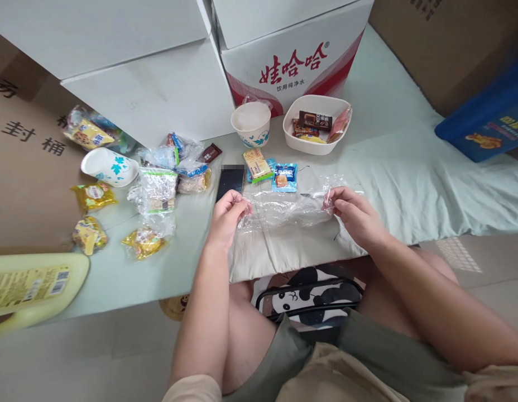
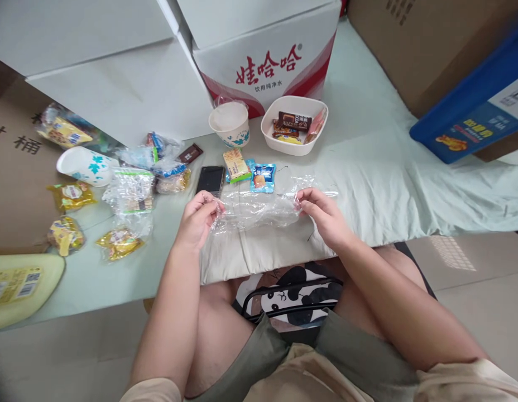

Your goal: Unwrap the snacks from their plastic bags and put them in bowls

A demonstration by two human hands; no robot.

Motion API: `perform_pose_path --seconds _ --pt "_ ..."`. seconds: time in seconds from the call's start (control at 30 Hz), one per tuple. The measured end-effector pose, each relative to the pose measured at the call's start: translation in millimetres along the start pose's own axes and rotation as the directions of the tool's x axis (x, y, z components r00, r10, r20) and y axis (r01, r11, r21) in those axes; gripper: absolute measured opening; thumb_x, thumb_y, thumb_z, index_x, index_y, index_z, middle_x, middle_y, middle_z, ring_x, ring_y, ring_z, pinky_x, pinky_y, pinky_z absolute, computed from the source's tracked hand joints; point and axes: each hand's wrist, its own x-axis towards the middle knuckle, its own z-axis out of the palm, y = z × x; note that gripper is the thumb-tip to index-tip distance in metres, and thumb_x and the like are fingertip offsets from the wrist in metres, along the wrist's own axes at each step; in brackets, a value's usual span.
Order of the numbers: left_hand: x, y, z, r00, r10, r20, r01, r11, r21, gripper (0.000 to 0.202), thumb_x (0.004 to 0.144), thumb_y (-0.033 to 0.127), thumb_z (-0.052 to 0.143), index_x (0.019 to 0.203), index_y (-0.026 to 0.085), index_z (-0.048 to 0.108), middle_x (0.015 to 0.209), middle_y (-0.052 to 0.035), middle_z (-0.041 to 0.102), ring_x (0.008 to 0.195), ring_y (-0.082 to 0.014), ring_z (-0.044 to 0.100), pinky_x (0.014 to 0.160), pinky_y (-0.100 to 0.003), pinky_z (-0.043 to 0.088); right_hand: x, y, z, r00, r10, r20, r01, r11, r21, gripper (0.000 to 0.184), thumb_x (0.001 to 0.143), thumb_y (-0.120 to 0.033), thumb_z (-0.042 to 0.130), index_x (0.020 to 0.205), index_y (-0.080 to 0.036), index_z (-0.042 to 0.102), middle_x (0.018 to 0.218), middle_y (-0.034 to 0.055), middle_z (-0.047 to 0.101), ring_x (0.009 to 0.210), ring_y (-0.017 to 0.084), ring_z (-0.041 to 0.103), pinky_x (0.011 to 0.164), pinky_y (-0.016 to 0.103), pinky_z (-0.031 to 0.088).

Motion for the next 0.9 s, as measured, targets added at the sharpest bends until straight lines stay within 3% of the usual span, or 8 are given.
perform_pose_path --seconds 0.77,0.9 --pt "-3 -5 4.6 0.998 -0.028 0.058 0.022 0.995 0.101 0.021 0.066 0.024 0.072 0.068 0.019 0.051 0.068 0.0027 0.061 0.064 -0.0104 0.058 0.063 -0.023 0.046 -6 -14 9 0.993 0.041 0.107 -0.018 0.978 -0.206 0.017 0.083 -0.038 0.064 0.089 -0.023 0.062 0.081 0.0015 0.059 0.071 0.016 0.054 0.068 0.031 0.046" --pt "-3 -4 1.9 0.999 0.010 0.053 -0.015 0.995 0.096 0.023 0.067 0.026 0.073 0.068 0.019 0.051 0.067 0.0025 0.060 0.064 -0.0104 0.058 0.062 -0.022 0.045 -5 -9 5 0.999 -0.052 -0.011 0.048 0.978 -0.201 0.015 0.083 -0.033 0.063 0.095 -0.025 0.062 0.083 0.0007 0.058 0.072 0.015 0.054 0.067 0.030 0.045"
